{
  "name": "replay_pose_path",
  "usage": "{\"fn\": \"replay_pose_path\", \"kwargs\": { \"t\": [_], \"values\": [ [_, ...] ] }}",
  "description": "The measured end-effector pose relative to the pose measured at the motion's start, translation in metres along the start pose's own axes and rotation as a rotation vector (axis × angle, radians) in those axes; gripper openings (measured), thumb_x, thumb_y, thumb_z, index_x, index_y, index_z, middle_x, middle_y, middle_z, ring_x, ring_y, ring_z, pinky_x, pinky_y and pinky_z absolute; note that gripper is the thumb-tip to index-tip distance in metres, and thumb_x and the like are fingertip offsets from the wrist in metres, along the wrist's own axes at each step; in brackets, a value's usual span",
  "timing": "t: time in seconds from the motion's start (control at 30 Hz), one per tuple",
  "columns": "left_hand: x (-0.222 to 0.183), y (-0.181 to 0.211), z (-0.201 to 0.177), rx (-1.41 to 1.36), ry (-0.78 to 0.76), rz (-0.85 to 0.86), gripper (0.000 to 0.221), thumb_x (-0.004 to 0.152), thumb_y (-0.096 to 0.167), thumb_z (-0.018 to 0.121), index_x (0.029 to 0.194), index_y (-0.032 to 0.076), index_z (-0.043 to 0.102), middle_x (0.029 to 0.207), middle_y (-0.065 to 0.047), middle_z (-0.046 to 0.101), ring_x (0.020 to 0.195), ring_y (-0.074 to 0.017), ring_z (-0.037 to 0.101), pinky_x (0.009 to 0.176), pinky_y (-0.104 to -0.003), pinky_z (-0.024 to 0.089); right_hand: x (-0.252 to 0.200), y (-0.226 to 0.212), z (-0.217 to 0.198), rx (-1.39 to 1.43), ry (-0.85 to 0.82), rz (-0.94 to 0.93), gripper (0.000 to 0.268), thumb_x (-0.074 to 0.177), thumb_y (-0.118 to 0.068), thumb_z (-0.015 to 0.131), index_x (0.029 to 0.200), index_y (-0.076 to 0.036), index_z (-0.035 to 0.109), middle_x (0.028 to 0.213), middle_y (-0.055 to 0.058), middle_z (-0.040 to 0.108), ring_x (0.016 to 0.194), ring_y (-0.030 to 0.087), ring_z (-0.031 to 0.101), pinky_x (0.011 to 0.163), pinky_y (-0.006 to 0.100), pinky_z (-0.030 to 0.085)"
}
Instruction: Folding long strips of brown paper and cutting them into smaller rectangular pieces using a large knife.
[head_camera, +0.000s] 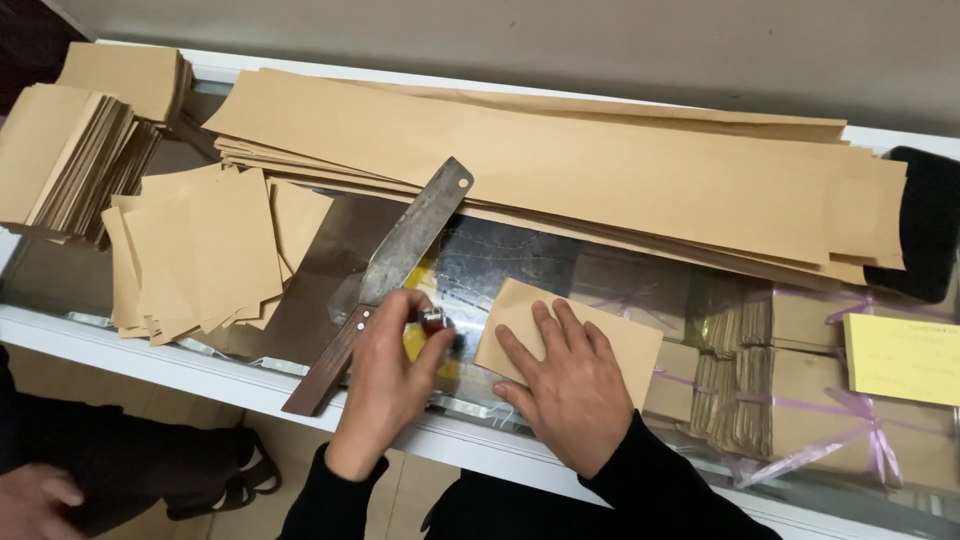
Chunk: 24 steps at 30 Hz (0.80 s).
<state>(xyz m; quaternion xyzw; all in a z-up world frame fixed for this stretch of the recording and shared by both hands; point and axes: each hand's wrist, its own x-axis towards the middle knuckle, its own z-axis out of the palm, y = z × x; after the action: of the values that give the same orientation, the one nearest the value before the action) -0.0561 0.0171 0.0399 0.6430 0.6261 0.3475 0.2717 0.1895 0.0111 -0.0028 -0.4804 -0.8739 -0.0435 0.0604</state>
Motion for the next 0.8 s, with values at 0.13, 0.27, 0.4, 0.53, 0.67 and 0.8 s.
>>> {"fn": "replay_pose_path", "kwargs": {
  "t": [0.13,0.27,0.4,0.53,0.67,0.8],
  "values": [
    [0.014,0.019,0.000,-0.005,-0.047,0.134,0.035,0.106,0.029,0.076,0.131,0.006,0.079,0.126,-0.011,0.082,0.119,-0.0285,0.075,0.104,-0.043,0.056,0.001,0.000,-0.003,-0.005,0.015,-0.004,0.072,0.106,-0.076,0.056,0.163,-0.033,0.059,0.161,0.021,0.061,0.155,0.043,0.052,0.116,0.055,0.046],
    [0.024,0.026,0.003,-0.065,-0.171,0.245,0.022,0.110,0.018,0.066,0.127,0.008,0.076,0.120,-0.007,0.078,0.111,-0.0272,0.076,0.094,-0.040,0.058,0.002,-0.002,-0.006,-0.020,0.039,0.001,0.073,0.101,-0.074,0.063,0.162,-0.033,0.060,0.162,0.022,0.061,0.154,0.044,0.054,0.116,0.055,0.047],
    [0.031,0.021,0.014,0.052,-0.204,0.294,0.019,0.111,0.013,0.066,0.130,0.010,0.068,0.119,-0.009,0.079,0.103,-0.0330,0.077,0.085,-0.044,0.058,0.003,-0.003,-0.011,-0.018,0.062,0.003,0.073,0.100,-0.071,0.067,0.162,-0.032,0.062,0.161,0.022,0.063,0.152,0.044,0.056,0.116,0.056,0.048],
    [0.046,0.029,0.023,0.213,-0.146,0.381,0.022,0.112,0.014,0.067,0.134,0.009,0.065,0.118,-0.010,0.080,0.104,-0.0333,0.077,0.076,-0.047,0.060,0.004,-0.004,-0.009,-0.011,0.053,0.018,0.069,0.101,-0.071,0.065,0.158,-0.033,0.065,0.163,0.023,0.061,0.153,0.044,0.055,0.117,0.056,0.046],
    [0.071,0.026,0.032,0.247,-0.203,0.428,0.022,0.116,0.009,0.061,0.138,0.007,0.060,0.102,-0.011,0.077,0.071,-0.0264,0.075,0.057,-0.046,0.066,0.002,-0.001,-0.009,-0.033,-0.009,0.012,0.071,0.101,-0.071,0.062,0.162,-0.034,0.060,0.166,0.022,0.058,0.156,0.044,0.051,0.118,0.058,0.046],
    [0.091,0.022,0.038,0.256,-0.151,0.419,0.024,0.115,0.015,0.060,0.138,0.011,0.059,0.112,-0.012,0.078,0.083,-0.0423,0.075,0.065,-0.056,0.053,0.002,-0.002,-0.010,-0.068,0.001,-0.013,0.074,0.098,-0.070,0.066,0.162,-0.034,0.060,0.166,0.021,0.059,0.157,0.043,0.052,0.119,0.056,0.046]
  ]
}}
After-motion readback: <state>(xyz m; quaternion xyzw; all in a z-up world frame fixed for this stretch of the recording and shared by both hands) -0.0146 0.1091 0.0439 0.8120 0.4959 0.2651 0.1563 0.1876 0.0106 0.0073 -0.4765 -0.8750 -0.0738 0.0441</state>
